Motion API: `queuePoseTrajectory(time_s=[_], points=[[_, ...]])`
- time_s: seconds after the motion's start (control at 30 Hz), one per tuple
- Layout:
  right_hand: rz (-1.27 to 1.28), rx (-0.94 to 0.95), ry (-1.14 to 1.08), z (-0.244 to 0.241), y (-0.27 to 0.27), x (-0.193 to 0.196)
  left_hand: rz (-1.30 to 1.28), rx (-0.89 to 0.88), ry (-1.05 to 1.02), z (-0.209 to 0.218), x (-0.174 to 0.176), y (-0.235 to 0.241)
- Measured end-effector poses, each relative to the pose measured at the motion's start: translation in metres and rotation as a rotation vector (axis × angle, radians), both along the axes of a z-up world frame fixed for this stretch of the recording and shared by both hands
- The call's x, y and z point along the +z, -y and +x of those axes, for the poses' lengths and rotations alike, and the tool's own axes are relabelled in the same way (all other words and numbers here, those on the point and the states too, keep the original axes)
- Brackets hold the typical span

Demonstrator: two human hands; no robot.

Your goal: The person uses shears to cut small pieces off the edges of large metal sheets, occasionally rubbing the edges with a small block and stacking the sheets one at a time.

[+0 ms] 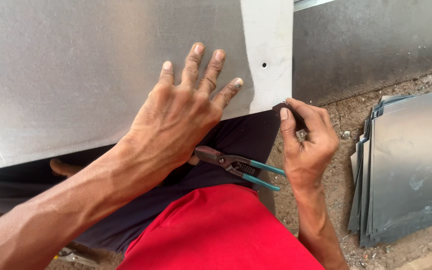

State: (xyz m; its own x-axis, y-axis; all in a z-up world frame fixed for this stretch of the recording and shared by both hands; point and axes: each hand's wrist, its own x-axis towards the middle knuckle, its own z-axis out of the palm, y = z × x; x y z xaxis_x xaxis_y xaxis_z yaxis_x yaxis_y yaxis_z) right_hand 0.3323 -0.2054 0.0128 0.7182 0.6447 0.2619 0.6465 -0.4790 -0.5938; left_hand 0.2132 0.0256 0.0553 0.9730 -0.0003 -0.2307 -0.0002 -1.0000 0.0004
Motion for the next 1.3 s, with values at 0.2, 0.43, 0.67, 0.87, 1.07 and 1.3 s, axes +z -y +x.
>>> queuePoseTrajectory(time_s=[0.2,0.43,0.67,0.87,1.07,1.3], points=[[-0.040,0.090,0.082,0.003,0.000,0.019,-0.034,0.024,0.030,0.001,0.000,0.000],[-0.056,0.071,0.065,0.003,-0.007,0.026,-0.101,0.041,0.069,0.001,0.000,-0.002],[0.033,0.126,0.030,-0.012,-0.033,0.021,-0.038,0.041,0.120,-0.001,-0.010,-0.001],[0.109,0.103,-0.053,-0.026,-0.046,0.017,-0.035,0.028,0.097,0.001,-0.013,-0.001],[0.025,0.173,-0.014,-0.049,-0.043,0.008,-0.043,0.008,0.065,0.005,-0.009,0.001],[-0.031,-0.282,-0.604,0.035,0.001,-0.010,-0.035,0.039,0.047,-0.005,-0.011,-0.004]])
